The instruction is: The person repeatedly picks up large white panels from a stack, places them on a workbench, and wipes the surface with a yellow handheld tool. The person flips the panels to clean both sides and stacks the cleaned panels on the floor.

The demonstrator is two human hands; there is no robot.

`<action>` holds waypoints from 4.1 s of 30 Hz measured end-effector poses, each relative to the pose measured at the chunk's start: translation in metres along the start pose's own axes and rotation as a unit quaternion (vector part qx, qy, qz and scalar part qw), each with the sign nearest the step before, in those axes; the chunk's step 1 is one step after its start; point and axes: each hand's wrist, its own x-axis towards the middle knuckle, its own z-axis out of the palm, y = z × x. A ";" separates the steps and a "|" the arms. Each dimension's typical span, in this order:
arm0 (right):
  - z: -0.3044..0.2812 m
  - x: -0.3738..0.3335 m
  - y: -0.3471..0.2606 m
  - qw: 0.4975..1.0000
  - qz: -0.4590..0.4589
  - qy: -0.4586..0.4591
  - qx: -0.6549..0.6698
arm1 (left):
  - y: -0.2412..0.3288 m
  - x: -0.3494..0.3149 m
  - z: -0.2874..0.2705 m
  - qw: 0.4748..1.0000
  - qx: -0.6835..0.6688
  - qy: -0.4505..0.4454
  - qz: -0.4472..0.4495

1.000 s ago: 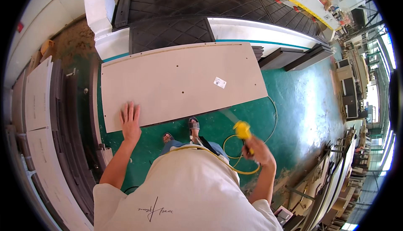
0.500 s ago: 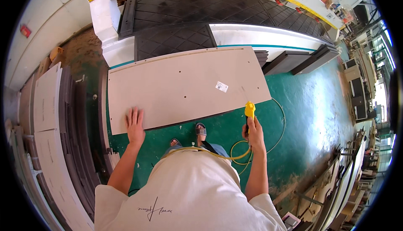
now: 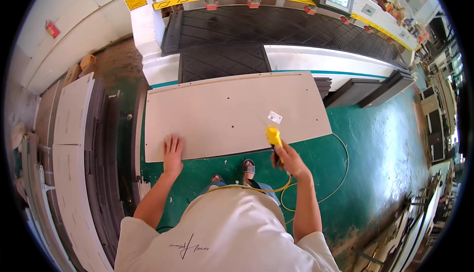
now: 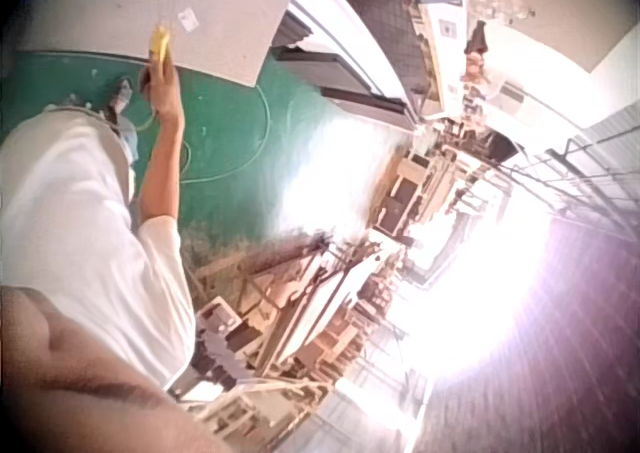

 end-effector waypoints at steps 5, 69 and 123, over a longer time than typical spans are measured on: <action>0.040 -0.005 -0.023 0.991 -0.081 0.108 -0.021 | 0.023 -0.001 -0.083 0.998 -0.001 -0.026 0.056; -0.219 0.302 -0.107 0.926 -0.301 0.057 0.219 | -0.105 -0.096 -0.174 0.451 -0.437 0.748 -0.215; -0.872 -0.267 0.448 0.274 -0.317 0.586 0.694 | 1.081 0.495 -0.171 0.654 -0.540 -0.122 0.516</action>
